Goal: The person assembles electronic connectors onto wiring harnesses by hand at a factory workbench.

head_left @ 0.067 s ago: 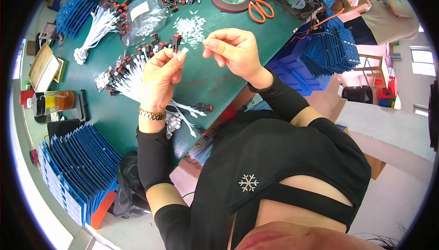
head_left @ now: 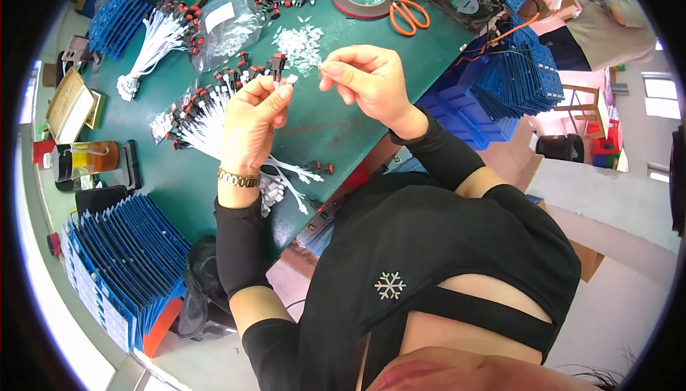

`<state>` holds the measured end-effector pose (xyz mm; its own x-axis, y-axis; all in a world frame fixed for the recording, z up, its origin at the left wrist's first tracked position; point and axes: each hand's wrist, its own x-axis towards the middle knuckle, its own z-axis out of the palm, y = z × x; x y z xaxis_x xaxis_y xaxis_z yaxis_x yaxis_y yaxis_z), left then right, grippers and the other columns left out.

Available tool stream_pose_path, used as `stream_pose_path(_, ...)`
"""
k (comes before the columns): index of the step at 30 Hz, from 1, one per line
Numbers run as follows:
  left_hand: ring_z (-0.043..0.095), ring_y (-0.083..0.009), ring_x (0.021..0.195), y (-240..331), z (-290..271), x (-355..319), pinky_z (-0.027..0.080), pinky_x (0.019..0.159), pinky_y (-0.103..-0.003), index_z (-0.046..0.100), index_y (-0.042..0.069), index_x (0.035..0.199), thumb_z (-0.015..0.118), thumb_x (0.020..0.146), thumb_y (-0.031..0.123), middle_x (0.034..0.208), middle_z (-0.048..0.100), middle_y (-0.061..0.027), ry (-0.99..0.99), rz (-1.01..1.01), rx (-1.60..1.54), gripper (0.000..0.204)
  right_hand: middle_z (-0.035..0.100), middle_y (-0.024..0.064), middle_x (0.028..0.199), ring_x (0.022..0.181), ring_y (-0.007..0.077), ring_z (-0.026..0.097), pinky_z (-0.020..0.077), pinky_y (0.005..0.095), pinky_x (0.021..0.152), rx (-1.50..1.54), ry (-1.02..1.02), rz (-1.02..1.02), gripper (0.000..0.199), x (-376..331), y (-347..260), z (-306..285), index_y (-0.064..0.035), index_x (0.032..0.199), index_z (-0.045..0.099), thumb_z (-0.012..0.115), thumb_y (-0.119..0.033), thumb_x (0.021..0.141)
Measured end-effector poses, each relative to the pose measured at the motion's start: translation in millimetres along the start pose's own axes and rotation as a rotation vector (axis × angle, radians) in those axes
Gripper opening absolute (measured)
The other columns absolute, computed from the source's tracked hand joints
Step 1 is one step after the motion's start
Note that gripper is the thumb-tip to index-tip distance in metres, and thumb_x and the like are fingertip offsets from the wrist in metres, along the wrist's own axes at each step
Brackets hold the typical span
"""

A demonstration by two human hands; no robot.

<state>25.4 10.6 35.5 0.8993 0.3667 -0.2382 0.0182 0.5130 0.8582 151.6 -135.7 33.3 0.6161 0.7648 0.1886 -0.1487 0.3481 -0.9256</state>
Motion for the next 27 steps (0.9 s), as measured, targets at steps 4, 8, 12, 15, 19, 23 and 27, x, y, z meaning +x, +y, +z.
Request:
stream_pose_path(4, 0.047, -0.0053, 0.057, -2, -2, 2, 0.036, 0.052, -0.018, 0.059, 0.005, 0.083, 0.066, 0.08, 0.007, 0.072, 0.055, 0.0023, 0.003, 0.005, 0.022, 0.008, 0.063, 0.0111, 0.073, 0.048, 0.0064, 0.049, 0.0371, 0.0168, 0.043, -0.012, 0.012, -0.022, 0.011, -1, 1, -4, 0.0048, 0.089, 0.063, 0.06, -0.005, 0.083)
stream_pose_path(8, 0.052, -0.0064, 0.061, -3, -5, 2, 0.039, 0.054, -0.018, 0.057, 0.007, 0.08, 0.067, 0.078, 0.005, 0.074, 0.057, 0.0016, 0.002, 0.006, 0.022, 0.011, 0.063, 0.0111, 0.073, 0.049, 0.0067, 0.049, 0.0375, 0.0166, 0.043, 0.011, 0.016, -0.092, 0.011, -3, 4, -8, 0.0049, 0.089, 0.063, 0.06, -0.003, 0.083)
stream_pose_path(12, 0.052, -0.007, 0.061, -6, -7, 3, 0.041, 0.056, -0.019, 0.054, 0.008, 0.077, 0.068, 0.076, 0.002, 0.076, 0.058, 0.001, 0.014, 0.034, -0.008, 0.016, 0.063, 0.011, 0.074, 0.05, 0.0069, 0.049, 0.0378, 0.0166, 0.044, -0.004, 0.022, -0.1, 0.011, -4, 9, -11, 0.005, 0.089, 0.063, 0.061, -0.003, 0.083)
stream_pose_path(15, 0.054, -0.0081, 0.06, -7, -7, 4, 0.042, 0.055, -0.019, 0.052, 0.008, 0.075, 0.07, 0.073, 0.0, 0.076, 0.058, 0.0, 0.046, 0.103, 0.025, 0.019, 0.063, 0.011, 0.074, 0.05, 0.0069, 0.049, 0.0379, 0.0166, 0.044, -0.012, 0.03, -0.1, 0.011, -5, 11, -14, 0.0051, 0.09, 0.063, 0.06, -0.003, 0.083)
stream_pose_path(19, 0.057, -0.0098, 0.062, -5, 0, 1, 0.047, 0.058, -0.02, 0.052, 0.005, 0.075, 0.072, 0.071, -0.001, 0.075, 0.057, -0.0008, 0.109, 0.128, 0.195, 0.021, 0.063, 0.0106, 0.074, 0.05, 0.0067, 0.049, 0.038, 0.0165, 0.045, -0.035, 0.043, -0.103, 0.011, -5, 11, -16, 0.0049, 0.09, 0.063, 0.06, -0.003, 0.083)
stream_pose_path(23, 0.059, -0.0102, 0.069, -10, 2, 3, 0.05, 0.064, -0.021, 0.052, 0.003, 0.077, 0.073, 0.069, -0.001, 0.076, 0.057, -0.0019, 0.19, 0.227, 0.439, 0.023, 0.063, 0.0099, 0.073, 0.05, 0.0064, 0.049, 0.0383, 0.0164, 0.045, -0.037, 0.04, -0.108, 0.011, -4, 11, -14, 0.0046, 0.09, 0.063, 0.06, -0.004, 0.083)
stream_pose_path(27, 0.058, -0.0093, 0.069, -18, 8, 7, 0.048, 0.062, -0.02, 0.055, 0.0, 0.086, 0.073, 0.068, -0.001, 0.078, 0.056, -0.0021, 0.234, 0.375, 0.484, 0.025, 0.063, 0.0095, 0.073, 0.05, 0.0062, 0.049, 0.0386, 0.0164, 0.045, -0.057, 0.048, -0.099, 0.011, -4, 15, -13, 0.0043, 0.09, 0.063, 0.06, -0.004, 0.084)
